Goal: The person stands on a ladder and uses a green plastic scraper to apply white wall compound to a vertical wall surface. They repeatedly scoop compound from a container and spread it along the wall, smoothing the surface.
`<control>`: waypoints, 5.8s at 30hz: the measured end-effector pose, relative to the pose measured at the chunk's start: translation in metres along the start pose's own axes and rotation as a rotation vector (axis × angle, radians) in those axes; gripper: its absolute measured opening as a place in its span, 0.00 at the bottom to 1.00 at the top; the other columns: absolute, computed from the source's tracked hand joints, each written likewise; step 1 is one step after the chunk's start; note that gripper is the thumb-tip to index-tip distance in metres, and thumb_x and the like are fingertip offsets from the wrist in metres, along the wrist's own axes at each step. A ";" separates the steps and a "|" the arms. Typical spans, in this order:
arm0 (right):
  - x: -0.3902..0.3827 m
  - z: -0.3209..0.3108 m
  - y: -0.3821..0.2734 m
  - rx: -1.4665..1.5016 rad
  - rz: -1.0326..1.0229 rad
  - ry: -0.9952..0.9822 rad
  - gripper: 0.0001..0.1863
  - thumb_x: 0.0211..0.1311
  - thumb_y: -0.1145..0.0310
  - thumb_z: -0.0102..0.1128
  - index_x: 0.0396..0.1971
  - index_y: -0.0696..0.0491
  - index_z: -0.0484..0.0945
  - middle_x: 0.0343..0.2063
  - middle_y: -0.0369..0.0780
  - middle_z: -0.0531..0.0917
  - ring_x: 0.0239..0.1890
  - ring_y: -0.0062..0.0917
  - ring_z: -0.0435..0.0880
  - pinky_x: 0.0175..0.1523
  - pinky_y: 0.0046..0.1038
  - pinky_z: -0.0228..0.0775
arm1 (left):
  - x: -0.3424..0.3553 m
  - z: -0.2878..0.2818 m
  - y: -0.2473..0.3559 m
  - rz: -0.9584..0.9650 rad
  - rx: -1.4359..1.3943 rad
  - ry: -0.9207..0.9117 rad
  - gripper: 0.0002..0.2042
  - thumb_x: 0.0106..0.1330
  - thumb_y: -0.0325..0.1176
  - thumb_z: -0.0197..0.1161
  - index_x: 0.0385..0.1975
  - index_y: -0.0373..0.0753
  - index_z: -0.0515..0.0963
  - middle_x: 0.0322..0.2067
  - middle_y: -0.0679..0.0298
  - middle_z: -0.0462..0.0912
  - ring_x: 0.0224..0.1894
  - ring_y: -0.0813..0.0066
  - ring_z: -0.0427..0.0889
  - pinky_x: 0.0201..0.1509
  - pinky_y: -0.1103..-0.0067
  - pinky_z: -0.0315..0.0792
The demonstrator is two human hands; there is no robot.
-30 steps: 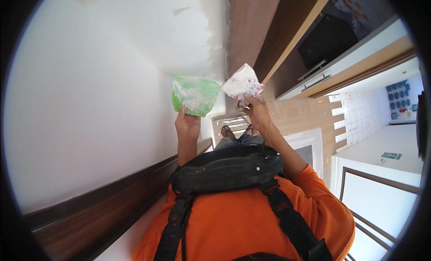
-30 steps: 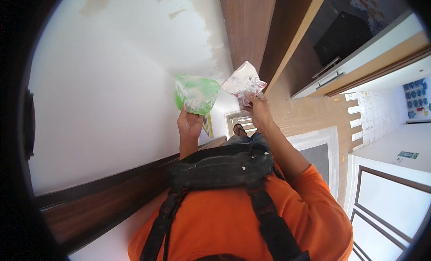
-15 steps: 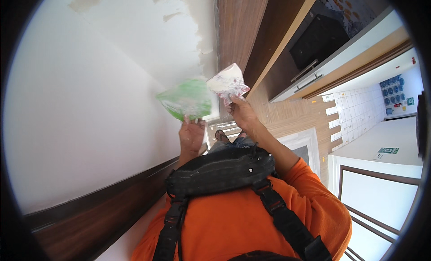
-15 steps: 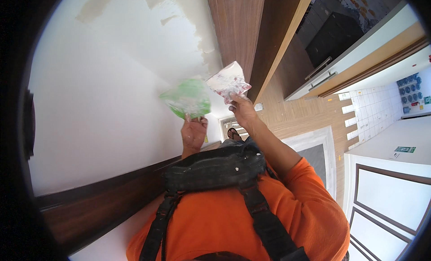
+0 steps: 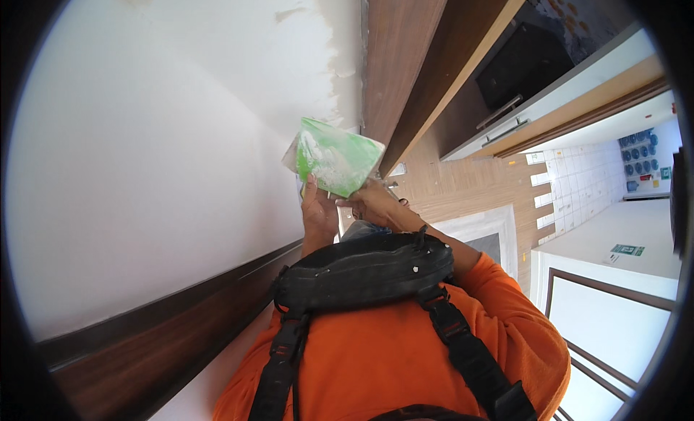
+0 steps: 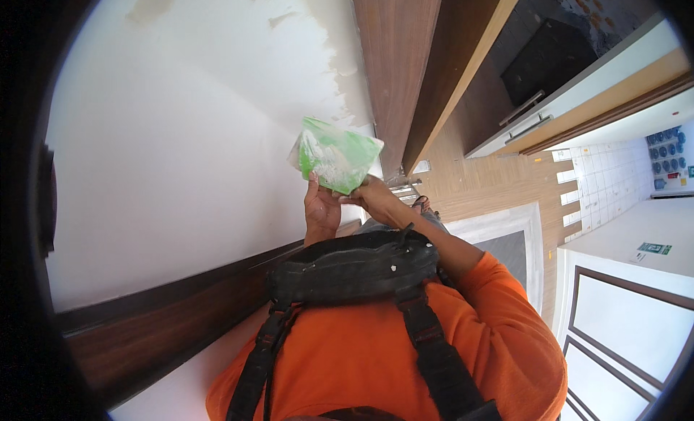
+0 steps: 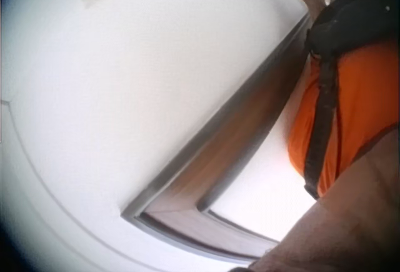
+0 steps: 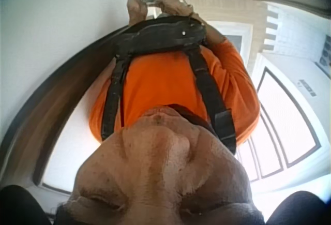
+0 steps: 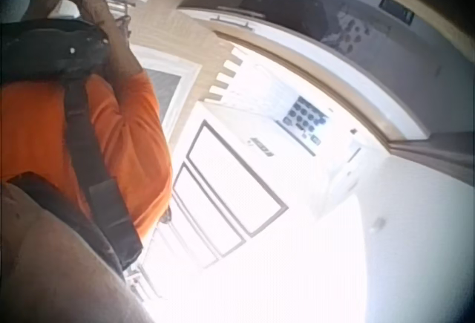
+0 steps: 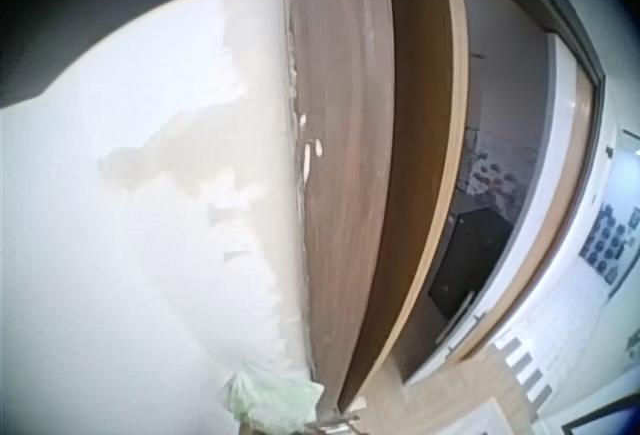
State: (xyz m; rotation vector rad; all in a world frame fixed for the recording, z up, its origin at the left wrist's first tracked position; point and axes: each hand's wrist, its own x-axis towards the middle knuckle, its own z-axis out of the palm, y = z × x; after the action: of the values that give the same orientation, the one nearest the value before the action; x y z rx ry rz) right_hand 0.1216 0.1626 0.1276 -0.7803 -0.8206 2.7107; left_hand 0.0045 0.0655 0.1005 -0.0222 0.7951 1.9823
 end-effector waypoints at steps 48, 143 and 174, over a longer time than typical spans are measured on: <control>0.094 0.136 -0.130 0.539 -0.482 0.482 0.20 0.64 0.71 0.59 0.54 0.58 0.68 0.52 0.42 0.75 0.54 0.32 0.77 0.58 0.42 0.76 | 0.006 -0.094 0.009 0.037 0.483 0.422 0.12 0.68 0.27 0.60 0.50 0.31 0.76 0.41 0.61 0.83 0.38 0.71 0.83 0.41 0.76 0.79; 0.223 -0.076 0.044 0.389 -0.095 0.754 0.20 0.61 0.72 0.58 0.53 0.58 0.69 0.50 0.47 0.76 0.51 0.41 0.79 0.51 0.52 0.81 | 0.001 -0.137 0.004 0.010 0.476 0.573 0.11 0.67 0.27 0.62 0.47 0.31 0.77 0.39 0.62 0.82 0.38 0.74 0.82 0.44 0.77 0.77; 0.078 0.036 -0.091 0.259 -0.455 0.289 0.24 0.61 0.76 0.59 0.58 0.60 0.70 0.53 0.44 0.79 0.57 0.35 0.79 0.65 0.41 0.72 | 0.014 -0.096 0.033 0.142 0.489 0.592 0.13 0.68 0.25 0.60 0.50 0.30 0.75 0.43 0.62 0.81 0.45 0.73 0.82 0.49 0.78 0.77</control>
State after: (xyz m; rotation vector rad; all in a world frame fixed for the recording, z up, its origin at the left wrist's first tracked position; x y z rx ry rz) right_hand 0.0397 0.2473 0.1711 -0.7885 -0.4941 2.1802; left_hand -0.0574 0.0135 0.0372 -0.2798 1.6884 1.8740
